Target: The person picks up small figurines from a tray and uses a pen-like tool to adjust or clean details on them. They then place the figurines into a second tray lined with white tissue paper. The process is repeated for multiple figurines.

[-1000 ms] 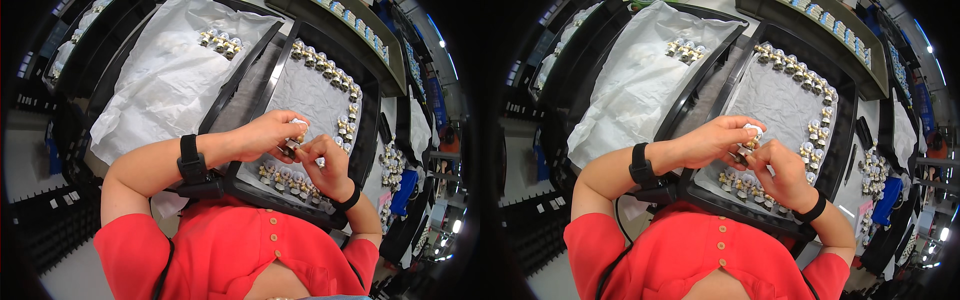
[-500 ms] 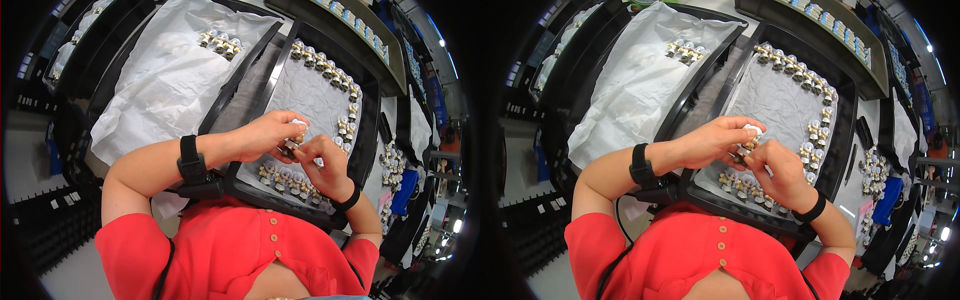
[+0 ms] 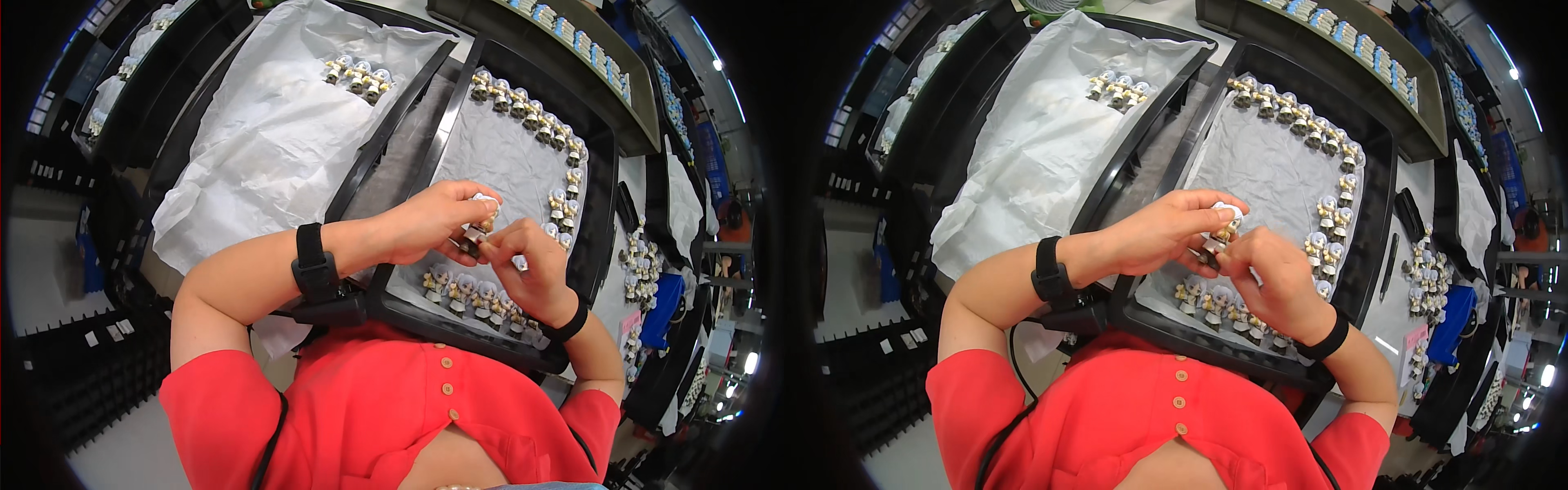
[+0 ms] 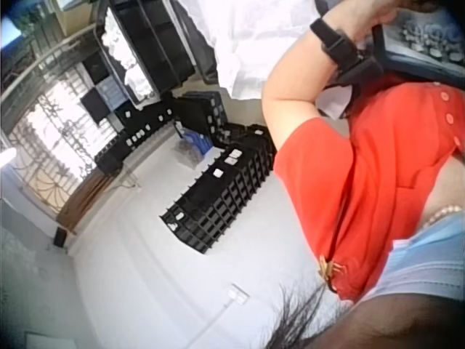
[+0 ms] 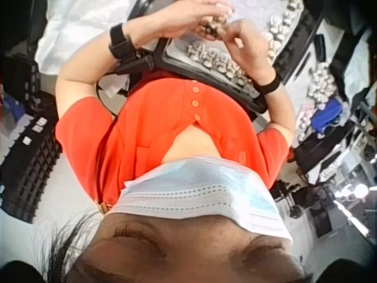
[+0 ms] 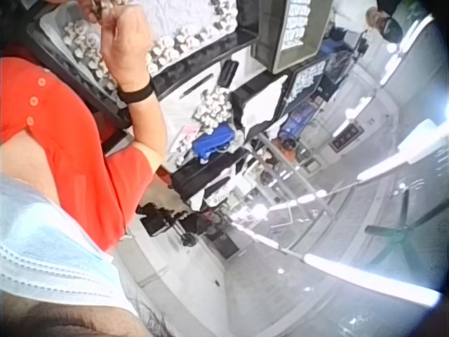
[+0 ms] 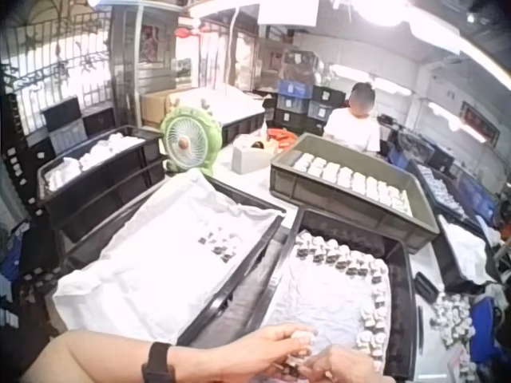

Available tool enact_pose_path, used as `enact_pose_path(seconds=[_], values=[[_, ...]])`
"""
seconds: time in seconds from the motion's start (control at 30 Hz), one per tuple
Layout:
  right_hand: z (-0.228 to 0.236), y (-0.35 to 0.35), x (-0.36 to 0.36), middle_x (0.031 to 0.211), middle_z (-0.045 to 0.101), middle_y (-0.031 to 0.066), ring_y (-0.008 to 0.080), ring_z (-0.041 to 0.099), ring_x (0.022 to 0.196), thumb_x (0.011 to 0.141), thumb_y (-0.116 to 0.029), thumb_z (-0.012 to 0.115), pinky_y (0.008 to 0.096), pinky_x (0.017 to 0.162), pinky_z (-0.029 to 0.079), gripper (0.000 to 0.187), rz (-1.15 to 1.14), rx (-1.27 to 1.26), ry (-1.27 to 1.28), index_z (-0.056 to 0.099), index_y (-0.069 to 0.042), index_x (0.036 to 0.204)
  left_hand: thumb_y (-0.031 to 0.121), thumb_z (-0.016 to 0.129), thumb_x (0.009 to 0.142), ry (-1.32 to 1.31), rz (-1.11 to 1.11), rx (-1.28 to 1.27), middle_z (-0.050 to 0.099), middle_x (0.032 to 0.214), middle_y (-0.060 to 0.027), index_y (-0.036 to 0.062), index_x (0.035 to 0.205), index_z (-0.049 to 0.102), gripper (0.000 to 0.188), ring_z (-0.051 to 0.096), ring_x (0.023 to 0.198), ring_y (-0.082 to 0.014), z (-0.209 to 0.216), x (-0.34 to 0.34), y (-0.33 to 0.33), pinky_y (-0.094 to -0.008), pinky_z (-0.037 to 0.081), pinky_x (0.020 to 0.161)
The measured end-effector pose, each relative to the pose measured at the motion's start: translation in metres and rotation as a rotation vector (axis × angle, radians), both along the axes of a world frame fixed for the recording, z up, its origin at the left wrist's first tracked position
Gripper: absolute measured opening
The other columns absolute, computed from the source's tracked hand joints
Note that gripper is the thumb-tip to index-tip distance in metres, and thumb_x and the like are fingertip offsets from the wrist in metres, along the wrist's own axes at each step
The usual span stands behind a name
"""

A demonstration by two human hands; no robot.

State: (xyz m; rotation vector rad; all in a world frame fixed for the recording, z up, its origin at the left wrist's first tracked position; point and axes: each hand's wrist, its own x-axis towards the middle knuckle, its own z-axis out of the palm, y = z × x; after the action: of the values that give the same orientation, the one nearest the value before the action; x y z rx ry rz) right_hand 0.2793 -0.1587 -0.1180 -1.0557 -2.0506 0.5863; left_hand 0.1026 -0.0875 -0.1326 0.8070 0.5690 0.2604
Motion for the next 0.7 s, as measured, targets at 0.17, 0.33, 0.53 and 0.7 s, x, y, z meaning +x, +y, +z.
enact_pose_path(seconds=[0.17,0.33,0.53,0.7], values=[[0.007,-0.006,0.003,0.069,0.055,0.0057,0.0193,0.056,0.059,0.073,0.006,0.068,0.0286,0.053,0.045,0.023,0.032,-0.056,0.008,0.048,-0.005,0.073,0.032,0.051,0.093,0.007,0.008,-0.018,0.053,0.101,-0.0042,0.0096,0.124,0.045,0.038,0.058,0.085,-0.0146,0.005,-0.002,0.001,-0.0331,0.049,0.073],[0.007,-0.002,0.003,0.071,0.056,0.006,0.0192,0.058,0.06,0.073,0.006,0.068,0.0287,0.054,0.045,0.022,0.011,-0.002,0.025,0.049,-0.005,0.073,0.032,0.051,0.093,-0.003,0.007,-0.037,0.053,0.101,-0.0037,0.0094,0.124,0.045,0.039,0.058,0.084,-0.0144,0.002,-0.002,0.001,-0.0333,0.05,0.073],[0.008,-0.001,0.006,0.076,0.057,0.0071,0.0178,0.061,0.069,0.076,0.008,0.064,0.0274,0.059,0.048,0.018,0.105,-0.174,0.115,0.05,-0.004,0.077,0.032,0.05,0.093,-0.015,0.029,-0.009,0.054,0.104,-0.0064,0.0082,0.124,0.044,0.04,0.059,0.085,-0.0166,-0.001,0.0,0.001,-0.0346,0.05,0.073],[0.029,0.001,0.024,0.09,0.054,0.0076,0.0102,0.053,0.079,0.083,0.007,0.054,0.0206,0.064,0.042,0.019,-0.082,-0.268,0.656,0.043,-0.005,0.095,0.03,0.049,0.093,-0.004,0.075,-0.019,0.054,0.11,-0.0106,0.0074,0.124,0.039,0.04,0.06,0.091,-0.0228,0.007,-0.003,0.004,-0.0366,0.05,0.074]])
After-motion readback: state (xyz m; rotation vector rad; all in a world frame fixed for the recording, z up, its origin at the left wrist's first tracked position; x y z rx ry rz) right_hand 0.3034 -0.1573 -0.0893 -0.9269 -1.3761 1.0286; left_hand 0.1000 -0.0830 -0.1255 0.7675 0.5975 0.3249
